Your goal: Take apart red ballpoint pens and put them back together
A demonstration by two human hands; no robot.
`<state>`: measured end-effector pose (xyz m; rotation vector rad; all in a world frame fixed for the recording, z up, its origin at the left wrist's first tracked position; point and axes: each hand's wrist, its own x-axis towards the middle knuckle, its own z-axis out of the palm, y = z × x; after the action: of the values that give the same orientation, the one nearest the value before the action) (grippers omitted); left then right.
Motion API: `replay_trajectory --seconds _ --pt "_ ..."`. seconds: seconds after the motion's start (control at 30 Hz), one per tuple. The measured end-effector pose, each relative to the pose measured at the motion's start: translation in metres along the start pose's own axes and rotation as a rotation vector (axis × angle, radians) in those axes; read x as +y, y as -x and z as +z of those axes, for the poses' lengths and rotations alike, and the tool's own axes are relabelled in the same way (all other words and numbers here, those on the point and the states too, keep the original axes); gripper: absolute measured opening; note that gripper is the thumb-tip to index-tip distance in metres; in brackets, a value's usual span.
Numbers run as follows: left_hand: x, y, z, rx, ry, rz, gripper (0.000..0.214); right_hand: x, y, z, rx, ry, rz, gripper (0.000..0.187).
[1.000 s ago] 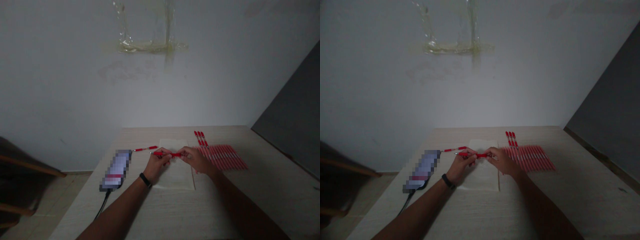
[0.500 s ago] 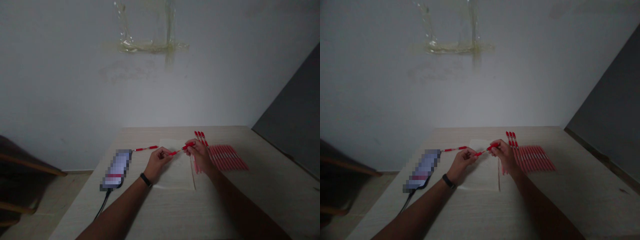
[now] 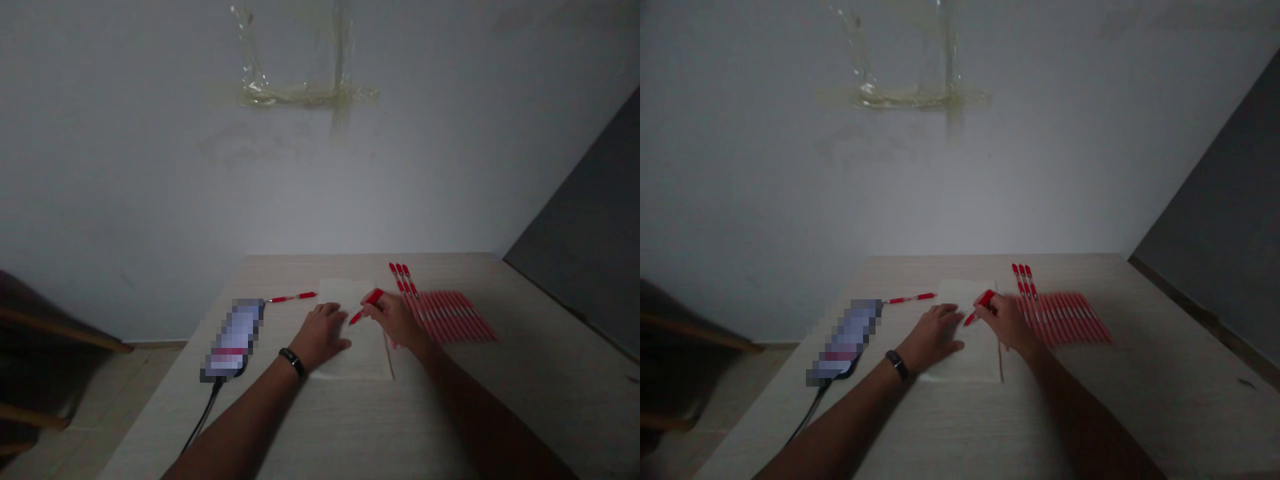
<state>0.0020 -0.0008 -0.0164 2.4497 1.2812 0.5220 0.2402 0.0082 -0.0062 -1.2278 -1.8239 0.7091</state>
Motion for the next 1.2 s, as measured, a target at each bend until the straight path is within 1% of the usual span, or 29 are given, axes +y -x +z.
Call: replay_trajectory --seconds 0.07,0.17,0.23,0.3,0.37,0.53,0.7,0.83,1.0,1.2 --pt "0.0013 -0.0002 0.0001 -0.001 -0.006 -0.009 0.065 0.0001 0.0003 0.0000 0.000 0.053 -0.014 0.020" --pt "0.0029 -0.0004 -0.0005 -0.004 -0.014 -0.015 0.065 0.0005 0.0000 -0.0020 0.038 0.104 -0.029 0.021" --pt "0.0034 -0.0003 -0.0007 -0.003 -0.013 -0.019 0.066 0.0008 -0.0001 -0.0022 0.027 0.088 -0.031 0.022" --pt "0.0037 0.0001 -0.0008 -0.002 -0.011 -0.026 0.066 0.0010 -0.0001 -0.0013 -0.019 0.048 -0.029 0.021" --pt "0.0035 0.0004 -0.0008 -0.002 -0.011 -0.028 0.066 0.0007 0.0001 -0.0006 -0.036 0.037 -0.030 0.020" --pt "0.0017 0.0005 0.0010 0.000 -0.010 -0.019 0.066 0.0001 -0.0007 -0.0027 0.035 0.108 -0.012 0.021" --pt "0.0009 -0.0001 0.0019 0.005 -0.021 -0.025 0.065 0.0008 -0.0010 -0.0016 -0.036 0.044 -0.038 0.019" --pt "0.0009 0.0002 0.0016 0.003 0.002 -0.017 0.066 0.0003 -0.0006 -0.0021 -0.003 0.092 -0.012 0.020" --pt "0.0013 0.0007 0.0014 -0.002 -0.012 -0.025 0.066 -0.0014 -0.0009 -0.0038 -0.011 0.061 -0.038 0.021" --pt "0.0024 0.0008 0.0006 0.002 -0.010 -0.025 0.065 -0.0051 -0.0002 -0.0074 0.007 0.080 -0.011 0.019"
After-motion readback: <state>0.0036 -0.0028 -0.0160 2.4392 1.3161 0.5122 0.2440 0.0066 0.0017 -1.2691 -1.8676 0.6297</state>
